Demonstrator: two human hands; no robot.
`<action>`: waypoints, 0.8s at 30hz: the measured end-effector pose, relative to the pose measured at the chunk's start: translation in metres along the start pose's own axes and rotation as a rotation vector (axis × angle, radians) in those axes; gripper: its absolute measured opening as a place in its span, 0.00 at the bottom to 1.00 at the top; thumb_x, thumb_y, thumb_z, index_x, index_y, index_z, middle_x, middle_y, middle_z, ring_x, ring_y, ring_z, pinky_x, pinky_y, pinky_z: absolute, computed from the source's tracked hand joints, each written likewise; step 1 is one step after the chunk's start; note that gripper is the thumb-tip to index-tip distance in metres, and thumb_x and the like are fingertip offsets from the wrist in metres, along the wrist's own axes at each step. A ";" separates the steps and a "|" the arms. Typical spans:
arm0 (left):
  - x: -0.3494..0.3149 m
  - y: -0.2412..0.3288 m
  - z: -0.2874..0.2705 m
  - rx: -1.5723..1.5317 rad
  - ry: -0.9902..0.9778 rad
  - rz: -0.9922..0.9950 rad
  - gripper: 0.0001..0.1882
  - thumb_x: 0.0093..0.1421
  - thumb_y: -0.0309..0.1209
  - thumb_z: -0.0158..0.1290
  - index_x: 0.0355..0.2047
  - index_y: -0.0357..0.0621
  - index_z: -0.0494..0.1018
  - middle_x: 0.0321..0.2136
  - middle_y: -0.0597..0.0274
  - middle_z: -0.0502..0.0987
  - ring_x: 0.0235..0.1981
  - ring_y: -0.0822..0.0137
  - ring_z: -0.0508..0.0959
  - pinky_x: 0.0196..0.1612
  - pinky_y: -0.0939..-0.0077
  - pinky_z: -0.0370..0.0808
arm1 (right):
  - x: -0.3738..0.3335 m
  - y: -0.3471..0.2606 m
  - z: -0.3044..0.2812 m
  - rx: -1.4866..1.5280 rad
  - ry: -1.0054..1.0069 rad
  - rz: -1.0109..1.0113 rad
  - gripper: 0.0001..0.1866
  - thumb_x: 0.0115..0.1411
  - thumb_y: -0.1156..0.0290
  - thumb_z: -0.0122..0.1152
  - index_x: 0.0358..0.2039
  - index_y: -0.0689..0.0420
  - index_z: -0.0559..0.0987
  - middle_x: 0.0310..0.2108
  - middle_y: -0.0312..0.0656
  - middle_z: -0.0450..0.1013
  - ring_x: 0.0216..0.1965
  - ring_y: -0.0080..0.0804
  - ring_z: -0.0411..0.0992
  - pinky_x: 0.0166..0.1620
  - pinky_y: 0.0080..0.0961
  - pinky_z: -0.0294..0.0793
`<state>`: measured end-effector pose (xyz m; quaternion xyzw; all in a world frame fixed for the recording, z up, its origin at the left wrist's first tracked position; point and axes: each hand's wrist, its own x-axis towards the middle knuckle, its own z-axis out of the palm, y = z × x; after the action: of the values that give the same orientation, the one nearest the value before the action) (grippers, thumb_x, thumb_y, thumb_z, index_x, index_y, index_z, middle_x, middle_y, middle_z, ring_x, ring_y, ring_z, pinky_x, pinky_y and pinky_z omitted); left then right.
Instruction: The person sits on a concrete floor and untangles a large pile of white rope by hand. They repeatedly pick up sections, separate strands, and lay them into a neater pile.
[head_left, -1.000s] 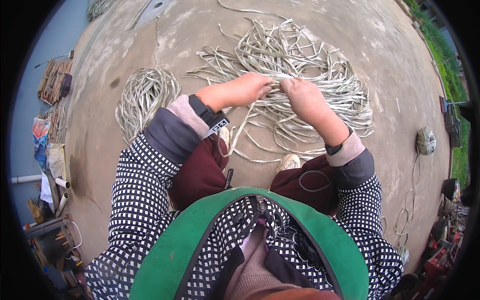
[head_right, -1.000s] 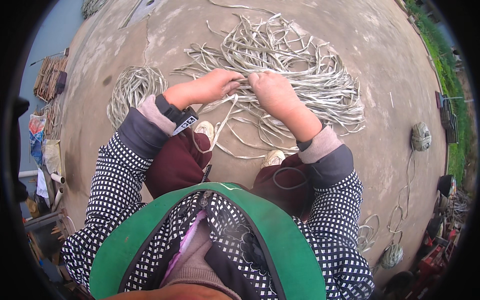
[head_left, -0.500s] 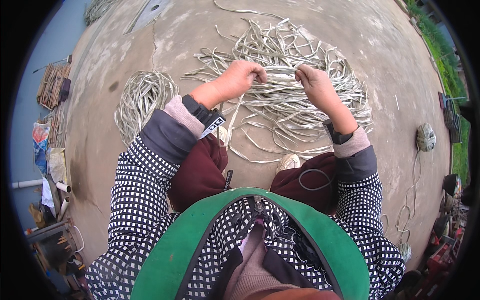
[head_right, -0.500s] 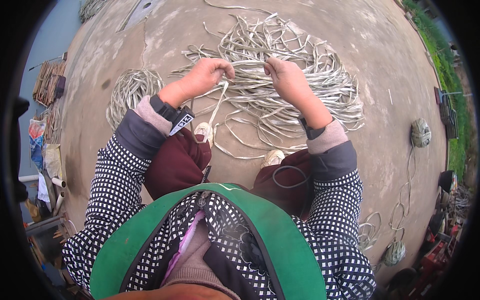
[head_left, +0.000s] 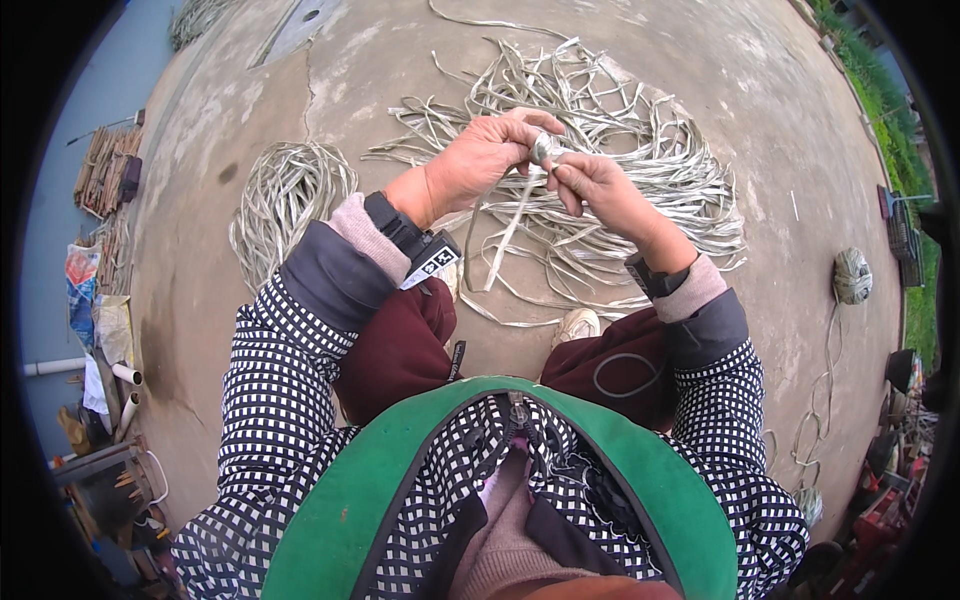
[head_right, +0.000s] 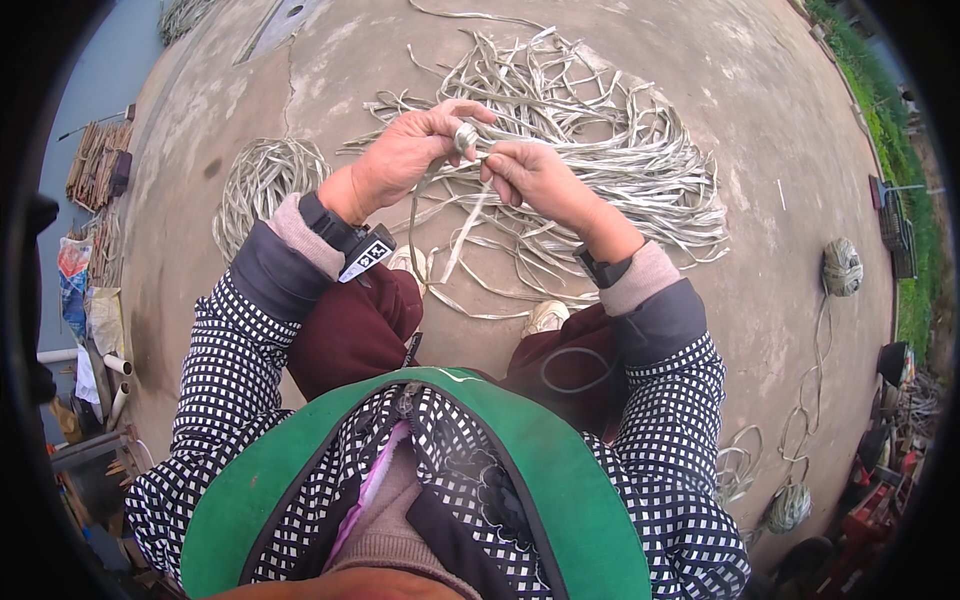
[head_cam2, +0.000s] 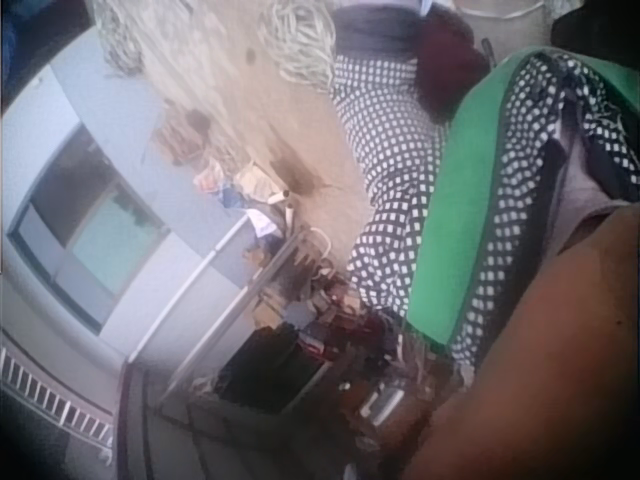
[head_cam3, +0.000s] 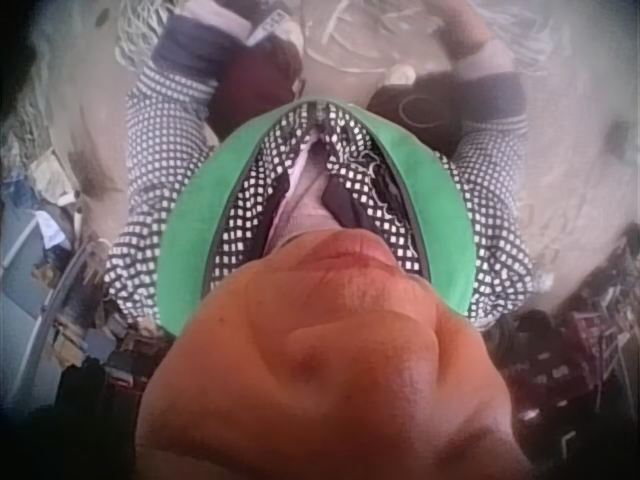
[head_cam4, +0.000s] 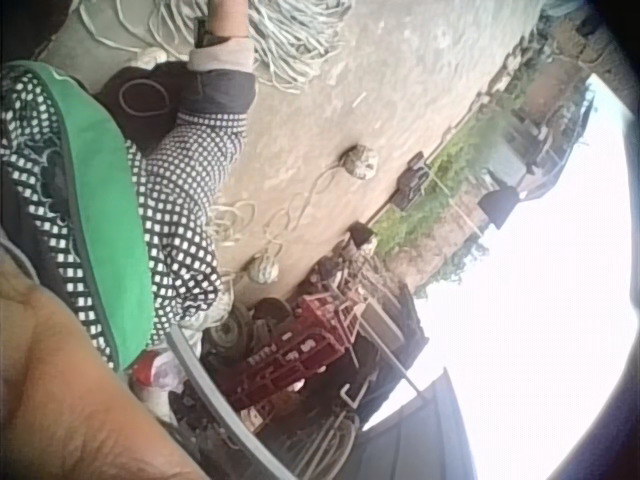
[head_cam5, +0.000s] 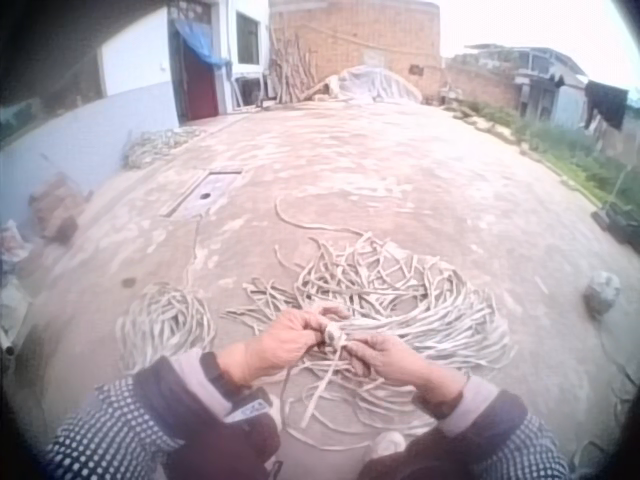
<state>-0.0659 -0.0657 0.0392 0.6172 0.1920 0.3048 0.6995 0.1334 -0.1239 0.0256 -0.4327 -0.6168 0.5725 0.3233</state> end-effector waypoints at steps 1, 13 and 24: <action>0.001 0.000 -0.001 0.072 -0.027 0.006 0.09 0.58 0.22 0.48 0.25 0.41 0.77 0.52 0.60 0.67 0.46 0.71 0.70 0.50 0.77 0.67 | 0.000 -0.001 -0.001 0.034 0.021 -0.003 0.10 0.67 0.68 0.46 0.34 0.59 0.73 0.16 0.27 0.63 0.18 0.14 0.60 0.23 0.12 0.59; 0.000 0.005 0.000 -0.109 -0.174 -0.111 0.07 0.58 0.23 0.49 0.27 0.38 0.77 0.43 0.62 0.73 0.43 0.72 0.72 0.49 0.77 0.68 | -0.003 -0.015 0.017 0.271 0.110 -0.059 0.14 0.64 0.72 0.50 0.51 0.54 0.67 0.17 0.28 0.66 0.16 0.12 0.61 0.19 0.09 0.59; 0.005 0.000 0.005 0.068 0.112 -0.174 0.11 0.62 0.29 0.49 0.43 0.38 0.69 0.36 0.66 0.73 0.37 0.77 0.72 0.39 0.80 0.71 | -0.002 -0.011 0.009 0.548 0.146 -0.027 0.09 0.65 0.71 0.49 0.45 0.55 0.66 0.14 0.29 0.62 0.13 0.14 0.56 0.17 0.12 0.54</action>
<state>-0.0586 -0.0666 0.0404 0.6037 0.2936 0.2702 0.6901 0.1242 -0.1288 0.0359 -0.3610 -0.4199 0.6806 0.4797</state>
